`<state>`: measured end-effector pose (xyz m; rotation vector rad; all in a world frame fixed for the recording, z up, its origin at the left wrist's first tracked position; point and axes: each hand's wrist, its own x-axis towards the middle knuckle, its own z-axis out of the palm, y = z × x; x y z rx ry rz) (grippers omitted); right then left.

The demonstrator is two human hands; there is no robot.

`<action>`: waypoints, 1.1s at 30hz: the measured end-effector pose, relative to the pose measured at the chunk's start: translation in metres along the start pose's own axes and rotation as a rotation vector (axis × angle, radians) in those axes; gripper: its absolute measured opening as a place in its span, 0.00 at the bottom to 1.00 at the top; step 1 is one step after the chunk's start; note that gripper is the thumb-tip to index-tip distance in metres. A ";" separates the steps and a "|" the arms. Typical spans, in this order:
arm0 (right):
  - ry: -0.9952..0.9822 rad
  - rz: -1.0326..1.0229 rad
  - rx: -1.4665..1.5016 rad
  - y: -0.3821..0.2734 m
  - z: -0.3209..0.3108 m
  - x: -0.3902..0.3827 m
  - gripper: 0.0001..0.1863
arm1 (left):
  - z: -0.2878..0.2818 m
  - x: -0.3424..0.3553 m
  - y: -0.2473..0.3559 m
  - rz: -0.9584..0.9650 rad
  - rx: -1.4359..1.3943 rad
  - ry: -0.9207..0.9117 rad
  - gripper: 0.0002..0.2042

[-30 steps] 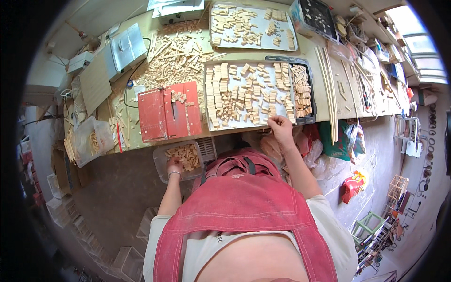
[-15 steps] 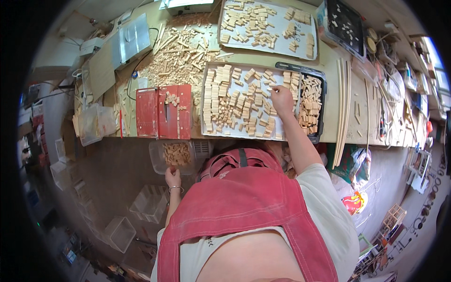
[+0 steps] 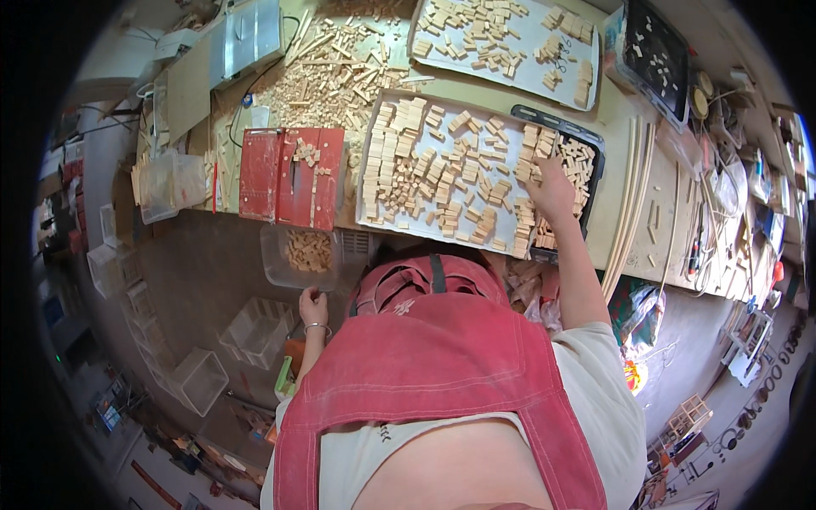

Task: The person repeatedly picks up small wooden blocks from a tray and cuts them into smaller pieces using a red manual wood cutter. The cut pieces fall into a clear plastic bin below, while the remaining blocks are placed back onto the tray.

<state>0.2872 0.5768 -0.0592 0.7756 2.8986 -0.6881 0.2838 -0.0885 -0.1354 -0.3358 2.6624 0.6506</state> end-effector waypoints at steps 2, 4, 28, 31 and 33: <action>0.002 -0.021 -0.030 -0.003 0.004 0.001 0.23 | 0.003 -0.001 0.006 0.014 -0.004 -0.002 0.16; 0.004 -0.039 -0.057 -0.009 0.011 0.002 0.22 | 0.001 -0.001 0.014 0.012 -0.017 -0.006 0.16; -0.249 -0.463 0.254 -0.371 0.114 -0.049 0.19 | -0.125 0.052 0.152 0.473 -0.474 0.310 0.16; -0.206 -0.438 0.238 -0.406 0.144 -0.037 0.18 | -0.146 0.071 0.171 0.622 -0.422 0.251 0.18; -0.192 -0.407 0.231 -0.424 0.151 -0.031 0.17 | -0.154 0.083 0.179 0.668 -0.415 0.145 0.20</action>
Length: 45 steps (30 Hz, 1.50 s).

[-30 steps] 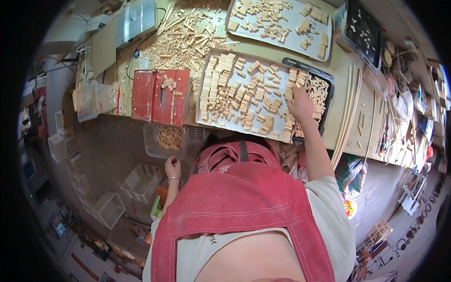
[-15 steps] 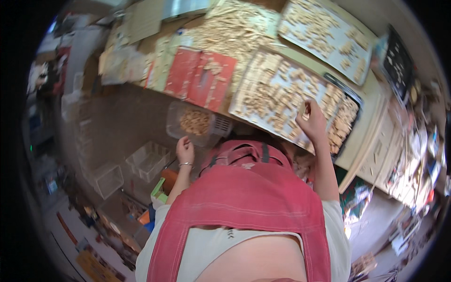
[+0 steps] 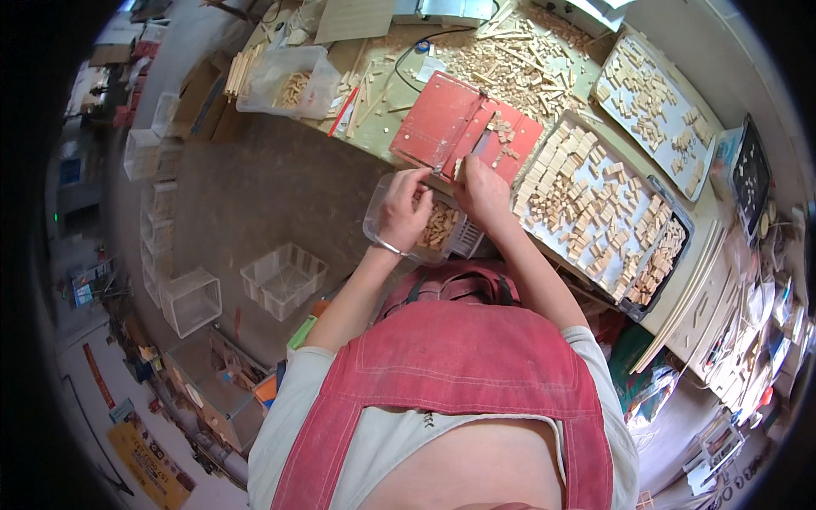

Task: The person repeatedly picks up small wooden blocks from a tray and cuts them into smaller pieces using a red manual wood cutter. The cut pieces fall into a clear plastic bin below, while the remaining blocks are placed back onto the tray.

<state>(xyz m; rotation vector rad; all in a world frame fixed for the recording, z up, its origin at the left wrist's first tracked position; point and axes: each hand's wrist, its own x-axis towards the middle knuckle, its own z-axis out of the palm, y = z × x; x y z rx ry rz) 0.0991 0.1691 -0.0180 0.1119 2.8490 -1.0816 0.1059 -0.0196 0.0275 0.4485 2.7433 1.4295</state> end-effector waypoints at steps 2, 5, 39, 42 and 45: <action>0.010 0.010 0.015 -0.012 -0.001 0.003 0.18 | -0.004 0.013 -0.004 0.053 0.056 -0.084 0.22; 0.218 0.065 0.043 -0.015 0.002 -0.010 0.21 | -0.005 0.032 -0.016 0.178 0.171 -0.157 0.25; 0.474 0.278 0.189 -0.025 0.023 -0.083 0.09 | 0.015 0.112 -0.037 0.319 0.350 -0.475 0.19; 0.489 0.269 0.197 -0.018 0.025 -0.105 0.08 | 0.020 0.123 -0.036 0.354 0.349 -0.463 0.19; 0.490 0.317 0.248 -0.012 0.023 -0.124 0.09 | 0.022 0.133 -0.032 0.342 0.386 -0.488 0.20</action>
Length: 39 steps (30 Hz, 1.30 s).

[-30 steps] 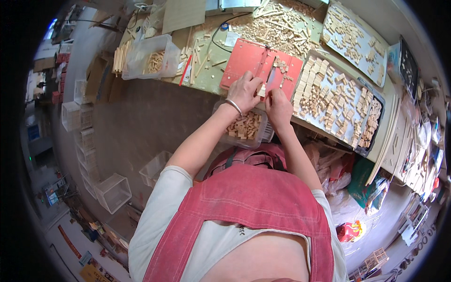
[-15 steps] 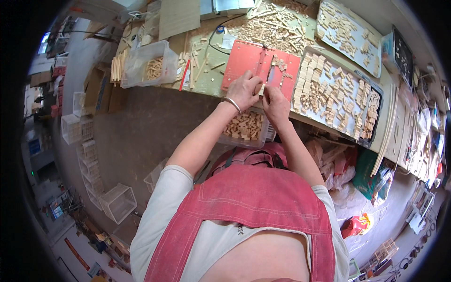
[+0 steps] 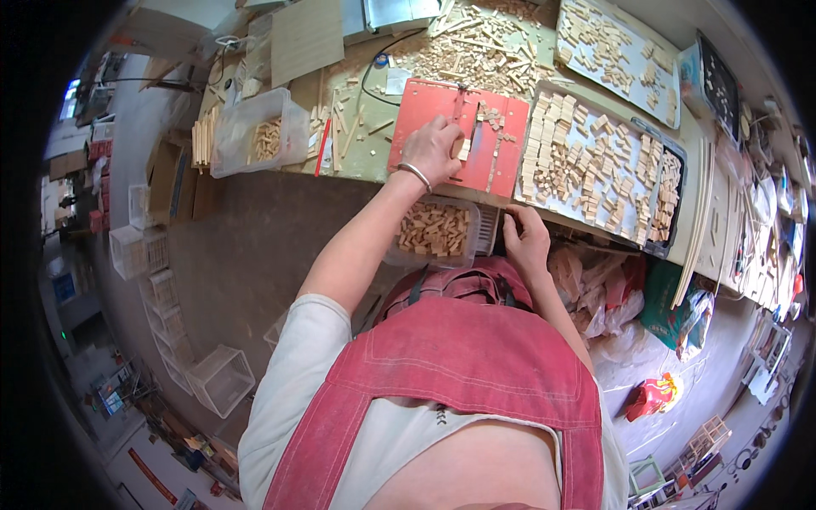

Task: The person repeatedly picks up small wooden blocks from a tray and cuts them into smaller pieces using a red manual wood cutter. The cut pieces fall into a clear plastic bin below, while the remaining blocks are placed back onto the tray.

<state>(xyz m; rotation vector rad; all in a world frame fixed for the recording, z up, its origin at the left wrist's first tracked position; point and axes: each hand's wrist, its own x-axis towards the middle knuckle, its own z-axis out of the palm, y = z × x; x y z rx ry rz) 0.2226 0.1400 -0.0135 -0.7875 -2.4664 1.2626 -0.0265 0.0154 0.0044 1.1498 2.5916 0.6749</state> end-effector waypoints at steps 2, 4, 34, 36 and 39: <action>0.009 0.007 -0.021 0.004 -0.007 -0.006 0.10 | -0.001 0.007 -0.001 -0.021 -0.002 -0.020 0.20; 0.013 0.028 -0.036 0.007 -0.012 -0.011 0.10 | -0.004 0.014 0.000 -0.031 -0.004 -0.030 0.20; -0.203 -0.035 0.152 0.059 -0.001 -0.021 0.11 | 0.040 -0.071 -0.011 0.086 -0.061 0.155 0.28; -0.240 0.012 0.247 0.045 0.006 -0.013 0.12 | 0.019 -0.086 0.001 0.101 -0.168 0.161 0.25; -0.303 0.203 0.402 0.000 0.011 0.007 0.11 | 0.014 -0.100 -0.002 0.101 -0.235 0.268 0.20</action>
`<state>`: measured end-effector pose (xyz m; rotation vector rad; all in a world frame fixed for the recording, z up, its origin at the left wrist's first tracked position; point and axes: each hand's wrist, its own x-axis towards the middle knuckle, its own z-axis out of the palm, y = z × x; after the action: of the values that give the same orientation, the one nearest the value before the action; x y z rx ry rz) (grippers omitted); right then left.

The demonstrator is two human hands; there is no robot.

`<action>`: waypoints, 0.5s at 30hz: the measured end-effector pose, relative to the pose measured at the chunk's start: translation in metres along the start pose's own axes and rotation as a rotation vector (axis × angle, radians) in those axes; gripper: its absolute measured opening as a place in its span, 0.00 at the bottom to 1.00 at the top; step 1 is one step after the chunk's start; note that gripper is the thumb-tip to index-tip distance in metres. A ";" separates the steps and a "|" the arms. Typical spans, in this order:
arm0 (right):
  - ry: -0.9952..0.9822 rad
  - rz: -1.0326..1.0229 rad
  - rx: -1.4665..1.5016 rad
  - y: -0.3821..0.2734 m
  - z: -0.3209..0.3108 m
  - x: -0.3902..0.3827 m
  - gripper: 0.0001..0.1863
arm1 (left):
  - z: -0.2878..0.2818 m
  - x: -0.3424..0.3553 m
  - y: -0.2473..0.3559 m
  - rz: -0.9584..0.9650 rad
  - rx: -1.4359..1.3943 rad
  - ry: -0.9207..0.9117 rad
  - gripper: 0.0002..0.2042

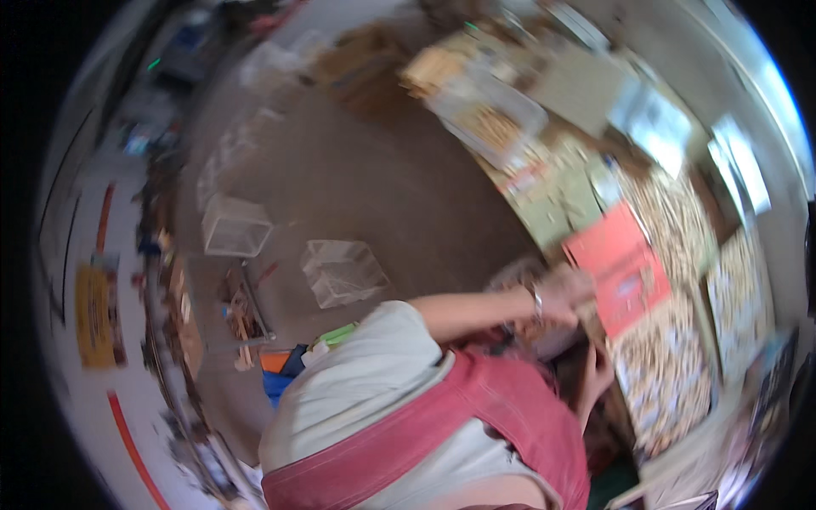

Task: The person repeatedly picks up small wooden blocks from a tray and cuts them into smaller pieces using a red manual wood cutter. The cut pieces fall into a clear plastic bin below, while the remaining blocks are placed back onto the tray.

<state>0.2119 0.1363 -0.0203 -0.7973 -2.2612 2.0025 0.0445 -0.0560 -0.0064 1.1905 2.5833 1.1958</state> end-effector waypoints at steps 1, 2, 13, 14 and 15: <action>-0.029 0.100 0.046 -0.012 0.000 0.001 0.11 | -0.004 -0.002 0.002 -0.007 -0.043 -0.006 0.20; 0.008 0.067 0.106 -0.006 0.002 0.005 0.11 | -0.023 0.004 0.016 -0.004 -0.094 0.018 0.20; -0.144 0.254 0.384 -0.065 0.031 -0.011 0.10 | -0.029 -0.040 0.032 -0.157 -0.234 -0.006 0.20; -0.144 0.260 0.395 -0.069 0.034 -0.012 0.11 | -0.031 -0.041 0.032 -0.163 -0.242 -0.015 0.20; -0.143 0.266 0.407 -0.071 0.036 -0.013 0.11 | -0.032 -0.042 0.033 -0.169 -0.250 -0.026 0.20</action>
<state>0.1853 0.0948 0.0431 -0.9754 -1.7787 2.5942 0.0830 -0.0907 0.0274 0.9126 2.3711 1.4033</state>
